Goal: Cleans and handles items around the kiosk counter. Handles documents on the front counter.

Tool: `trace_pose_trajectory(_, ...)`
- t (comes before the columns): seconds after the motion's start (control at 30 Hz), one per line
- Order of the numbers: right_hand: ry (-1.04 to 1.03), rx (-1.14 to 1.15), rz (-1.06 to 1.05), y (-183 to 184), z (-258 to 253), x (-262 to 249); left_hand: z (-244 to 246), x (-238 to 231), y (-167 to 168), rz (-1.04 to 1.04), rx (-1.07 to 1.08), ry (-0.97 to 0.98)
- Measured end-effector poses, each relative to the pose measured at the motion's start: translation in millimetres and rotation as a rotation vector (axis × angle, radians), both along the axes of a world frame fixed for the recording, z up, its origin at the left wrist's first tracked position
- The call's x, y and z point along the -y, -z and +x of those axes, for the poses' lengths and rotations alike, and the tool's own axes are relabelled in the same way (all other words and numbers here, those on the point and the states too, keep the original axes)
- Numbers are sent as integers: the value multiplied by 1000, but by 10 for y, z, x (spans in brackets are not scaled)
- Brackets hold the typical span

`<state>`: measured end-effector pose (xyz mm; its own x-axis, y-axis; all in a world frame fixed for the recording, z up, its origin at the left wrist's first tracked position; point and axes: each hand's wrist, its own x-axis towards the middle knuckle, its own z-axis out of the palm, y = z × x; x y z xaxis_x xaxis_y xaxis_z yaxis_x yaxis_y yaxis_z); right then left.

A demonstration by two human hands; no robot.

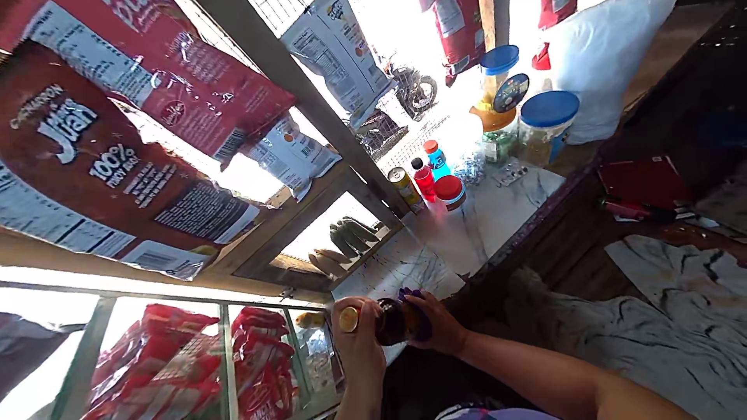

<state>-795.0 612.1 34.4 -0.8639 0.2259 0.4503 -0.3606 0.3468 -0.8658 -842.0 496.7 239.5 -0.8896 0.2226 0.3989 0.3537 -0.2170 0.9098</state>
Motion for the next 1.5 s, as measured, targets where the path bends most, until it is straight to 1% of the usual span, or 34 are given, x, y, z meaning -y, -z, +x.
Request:
trace_pose_trajectory(0.07,-59,93,32,-61,-8,-53,-42,-13,61,69,-53,48)
trace_pose_trajectory(0.17,-243,242,113,-156,-154,-277,-189,9,89,73,-86,220)
trace_pose_trajectory(0.33,-522,191,267,-105,-583,-605,-498,22,85,95,-53,552)
trace_pose_trajectory(0.4,-564,177,246,-107,-633,-678,-593,7,89,104,-54,665)
trace_pose_trajectory(0.47,-542,185,231,-110,-616,-685,-653,2,82,88,-61,704)
trace_pose_trajectory(0.5,-525,178,233,-110,-611,-685,-661,-10,79,76,-69,678)
trace_pose_trajectory(0.53,-513,168,233,-117,-600,-691,-646,-32,73,50,-85,613)
trace_pose_trajectory(0.63,-481,111,223,-122,-568,-699,-472,-86,8,-78,-121,298)
trace_pose_trajectory(0.7,-477,147,228,-180,-559,-699,-317,-129,-16,-71,-88,120)
trace_pose_trajectory(0.77,-451,139,249,-172,-554,-700,-208,-182,10,-14,-77,37)
trace_pose_trajectory(0.8,-440,121,257,-166,-550,-703,-196,-204,31,17,-92,34)
trace_pose_trajectory(0.87,-420,96,279,-149,-544,-700,-238,-210,64,64,-126,86)
trace_pose_trajectory(0.97,-402,113,297,-166,-536,-695,-350,-207,82,103,-123,179)
trace_pose_trajectory(1.03,-375,75,288,-138,-541,-690,-419,-206,85,116,-107,248)
trace_pose_trajectory(1.1,-361,31,278,-115,-550,-690,-501,-191,83,118,-90,341)
trace_pose_trajectory(1.23,-355,3,259,-86,-554,-697,-694,-144,96,103,-76,586)
trace_pose_trajectory(1.3,-336,20,260,-74,-556,-693,-752,-139,101,100,-82,635)
trace_pose_trajectory(1.37,-327,58,256,-121,-537,-687,-716,-135,100,66,-108,552)
trace_pose_trajectory(1.43,-343,98,250,-189,-521,-687,-604,-134,52,-25,-144,376)
trace_pose_trajectory(1.5,-357,113,245,-201,-534,-691,-485,-153,-4,-74,-125,227)
